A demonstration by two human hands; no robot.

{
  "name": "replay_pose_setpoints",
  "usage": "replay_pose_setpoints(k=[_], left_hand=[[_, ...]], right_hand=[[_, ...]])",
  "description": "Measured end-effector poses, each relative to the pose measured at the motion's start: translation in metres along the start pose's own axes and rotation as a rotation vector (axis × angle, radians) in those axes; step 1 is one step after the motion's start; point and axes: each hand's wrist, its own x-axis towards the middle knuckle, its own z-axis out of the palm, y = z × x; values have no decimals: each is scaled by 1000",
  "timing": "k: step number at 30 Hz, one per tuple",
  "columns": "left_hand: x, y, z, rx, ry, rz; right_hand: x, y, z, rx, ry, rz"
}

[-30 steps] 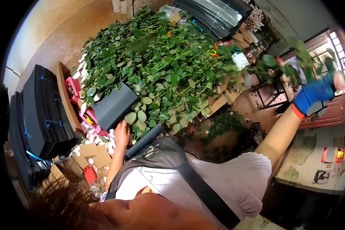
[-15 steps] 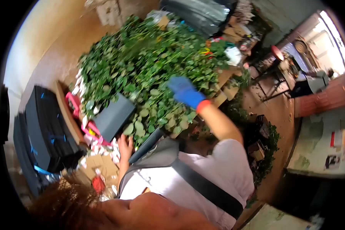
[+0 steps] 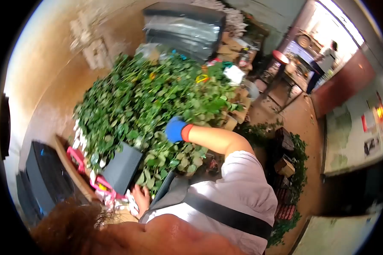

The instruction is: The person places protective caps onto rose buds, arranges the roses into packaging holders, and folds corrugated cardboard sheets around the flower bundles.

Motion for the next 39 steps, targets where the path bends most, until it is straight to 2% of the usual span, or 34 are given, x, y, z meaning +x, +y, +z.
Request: replay_pose_setpoints(k=[1,3,5,6,8,9,10,11,12,14,15,16,17,19,20,21,24,25,28,29,32,36,38,39], left_hand=[[2,8,-4,-22,-9,-27],[1,11,-4,31,18,-11],[5,19,-9,33,15,22],[5,25,-10,-30,71,-26],[4,27,-12,-97,18,-165],[0,24,-12,-76,47,-124],[1,20,-10,-60,74,-74],[0,17,-8,-162,38,-140],[3,20,-13,-183,85,-108],[5,24,-19,-196,45,-202],[6,23,-16,-171,99,-181],[9,29,-19,-148,123,-178],[9,31,-19,-142,140,-174],[14,37,-24,-184,136,-213],[15,35,-22,-169,207,-133],[15,35,-21,-189,193,-161],[14,38,-22,-215,173,-228],[12,33,-20,-216,133,-272],[9,29,-14,-220,122,-294],[9,29,-13,-219,139,-281],[5,21,-7,-150,86,-309],[8,25,-12,-112,146,-192],[12,32,-15,-214,156,-273],[11,31,-14,-222,138,-292]], right_hand=[[16,7,35,132,140,-61],[47,15,88,185,-51,-142],[57,19,116,322,-35,-117],[49,22,97,294,-82,-93],[57,63,104,476,-118,-289],[52,82,98,551,-96,-318],[36,88,55,722,-176,-239],[35,94,28,672,-99,-127],[38,99,5,620,-18,-16],[53,89,-40,437,257,84],[58,75,-64,457,470,-13],[76,61,-77,513,816,-265],[107,47,-86,514,986,-377],[156,20,-113,278,1065,-448],[179,6,-121,133,1144,-455],[212,-1,-117,77,1121,-445],[272,-20,-125,155,701,-308],[268,-26,-134,165,1126,-347],[213,-33,-177,245,1430,-436],[203,-29,-183,278,1372,-451],[195,21,-185,47,886,-287],[187,144,-143,-5,1198,-21],[148,161,-137,-57,1315,124],[126,160,-138,-67,1408,70]])
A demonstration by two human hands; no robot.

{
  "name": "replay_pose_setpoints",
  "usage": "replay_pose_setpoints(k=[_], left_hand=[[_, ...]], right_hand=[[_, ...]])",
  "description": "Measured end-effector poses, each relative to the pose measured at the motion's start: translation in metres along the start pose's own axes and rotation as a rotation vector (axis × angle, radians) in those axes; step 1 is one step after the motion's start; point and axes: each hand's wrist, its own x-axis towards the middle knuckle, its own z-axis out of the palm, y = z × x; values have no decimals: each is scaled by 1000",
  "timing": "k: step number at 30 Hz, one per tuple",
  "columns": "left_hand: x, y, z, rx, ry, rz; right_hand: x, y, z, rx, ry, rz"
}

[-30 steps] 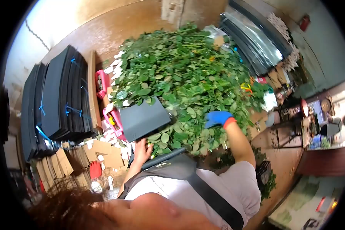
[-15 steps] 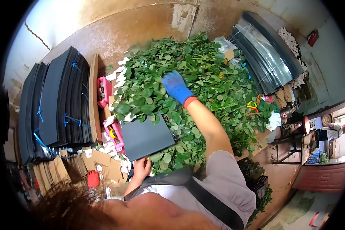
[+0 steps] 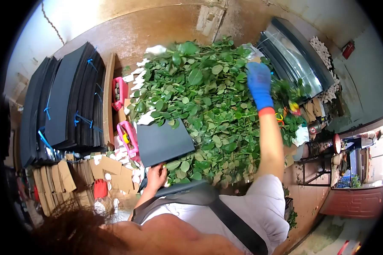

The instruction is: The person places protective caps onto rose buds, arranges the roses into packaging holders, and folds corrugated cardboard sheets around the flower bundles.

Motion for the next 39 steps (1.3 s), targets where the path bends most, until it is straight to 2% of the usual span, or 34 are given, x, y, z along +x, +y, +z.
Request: replay_pose_setpoints(k=[1,2,3,5,7,8,9,11,13,15,16,19,21,23,25,27,29,31,34,36,39], left_hand=[[-1,-2,0,-5,-18,-24],[0,-6,1,75,78,166],[0,-8,4,59,77,162],[0,3,-3,73,51,132],[-3,-21,6,112,-27,66],[-5,-26,12,-105,-83,-34],[-4,-25,13,-61,-17,49],[-4,-46,17,95,-90,119],[-2,-33,15,109,18,110],[-2,-20,12,103,17,63],[-2,-15,9,32,63,118],[-3,-16,10,113,96,119],[-3,-16,11,92,102,140],[-3,-11,9,69,117,175],[-3,-9,9,-16,69,79],[-2,-16,11,-51,7,-8],[2,-22,18,17,216,146],[-2,-14,8,-20,136,-103],[0,-19,-5,-137,82,-177],[0,-20,-9,-55,141,-79],[-3,-17,-9,-48,272,36]], right_hand=[[-4,-1,-23,30,91,-39],[-14,-1,-44,116,46,-32],[-25,-5,-65,211,-6,-28],[-42,-25,-114,397,-179,-66],[-57,-55,-161,592,-452,-66],[-77,-63,-165,667,-619,-61],[-94,-70,-164,728,-780,-61],[-147,-87,-134,761,-866,-94],[-196,-96,-94,676,-831,-78],[-200,-105,-94,264,-825,-177],[-193,-117,-98,59,-802,-222],[-155,-159,-136,286,-784,-60],[-141,-205,-151,795,-650,-116],[-121,-261,-172,780,-991,-109],[-144,-305,-127,615,-985,-271],[-158,-330,-76,458,-1035,-293],[-165,-330,-52,465,-1000,-188],[-165,-332,-42,433,-1006,-146],[-167,-337,-41,359,-1091,-142],[-164,-339,-43,349,-1160,-126],[-174,-338,-40,357,-988,-171]])
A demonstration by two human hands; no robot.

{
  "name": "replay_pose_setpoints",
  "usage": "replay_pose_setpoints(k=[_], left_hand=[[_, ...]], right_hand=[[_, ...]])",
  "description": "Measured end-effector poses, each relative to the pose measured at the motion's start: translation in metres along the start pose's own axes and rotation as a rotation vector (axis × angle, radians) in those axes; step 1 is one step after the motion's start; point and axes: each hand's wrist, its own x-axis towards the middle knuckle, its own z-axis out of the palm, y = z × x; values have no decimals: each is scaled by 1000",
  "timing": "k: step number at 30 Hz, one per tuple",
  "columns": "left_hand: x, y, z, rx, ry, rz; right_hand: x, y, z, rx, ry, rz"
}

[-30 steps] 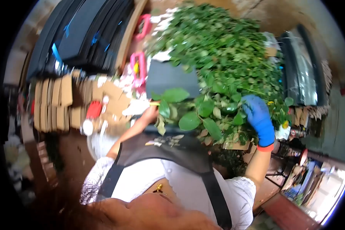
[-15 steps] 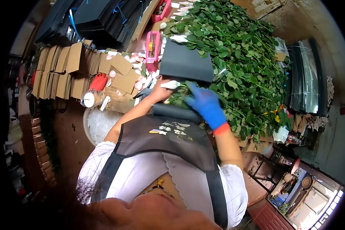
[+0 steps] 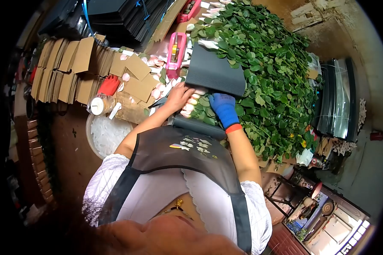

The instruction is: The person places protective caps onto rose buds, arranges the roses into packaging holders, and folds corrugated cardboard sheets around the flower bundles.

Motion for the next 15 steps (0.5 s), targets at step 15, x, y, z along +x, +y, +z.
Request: replay_pose_setpoints(k=[15], left_hand=[[-31,-20,-65,-572,446,-434]], right_hand=[[3,-3,-3,41,-146,46]])
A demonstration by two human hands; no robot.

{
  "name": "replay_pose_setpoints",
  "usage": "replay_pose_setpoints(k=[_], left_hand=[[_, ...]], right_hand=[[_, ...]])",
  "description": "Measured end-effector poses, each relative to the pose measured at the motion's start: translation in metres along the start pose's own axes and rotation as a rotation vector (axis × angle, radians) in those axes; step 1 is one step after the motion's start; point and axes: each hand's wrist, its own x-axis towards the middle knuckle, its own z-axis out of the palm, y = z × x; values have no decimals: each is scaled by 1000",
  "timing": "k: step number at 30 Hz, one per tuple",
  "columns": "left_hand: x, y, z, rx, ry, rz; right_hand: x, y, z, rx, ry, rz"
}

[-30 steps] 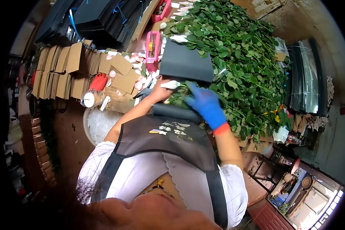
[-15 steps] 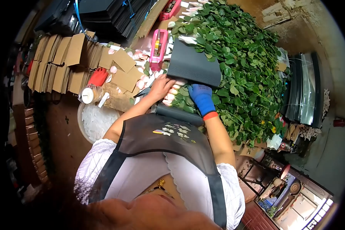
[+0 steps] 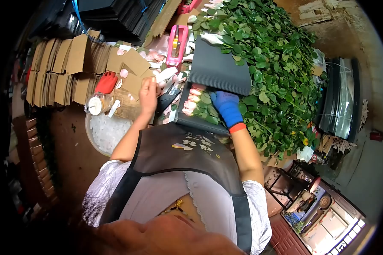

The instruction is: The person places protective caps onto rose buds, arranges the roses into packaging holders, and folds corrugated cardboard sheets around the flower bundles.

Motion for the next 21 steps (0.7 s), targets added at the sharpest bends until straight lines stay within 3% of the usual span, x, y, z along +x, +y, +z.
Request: replay_pose_setpoints(k=[1,2,5,7,9,12,15,16,21], left_hand=[[3,6,-19,-61,-87,-160],[9,-14,-35,-67,-191,-128],[-11,-4,-34,151,-284,-288],[-17,-28,-30,336,-482,-20],[-18,-31,-12,438,-496,187],[-6,-38,14,329,-622,161],[1,-39,31,349,-702,203],[5,-36,33,358,-784,152],[5,-17,37,436,-821,62]], right_hand=[[-3,2,-7,50,-9,-19],[-11,6,-17,99,-20,-41],[-48,-12,-65,190,1,-55],[-62,-20,-76,288,99,-103],[-63,-25,-79,174,-121,-267],[-48,-26,-44,-76,-369,-412],[-39,-39,-27,-212,-374,-388],[-40,-41,-27,-183,-327,-396],[-29,-45,-23,-199,-428,-364]])
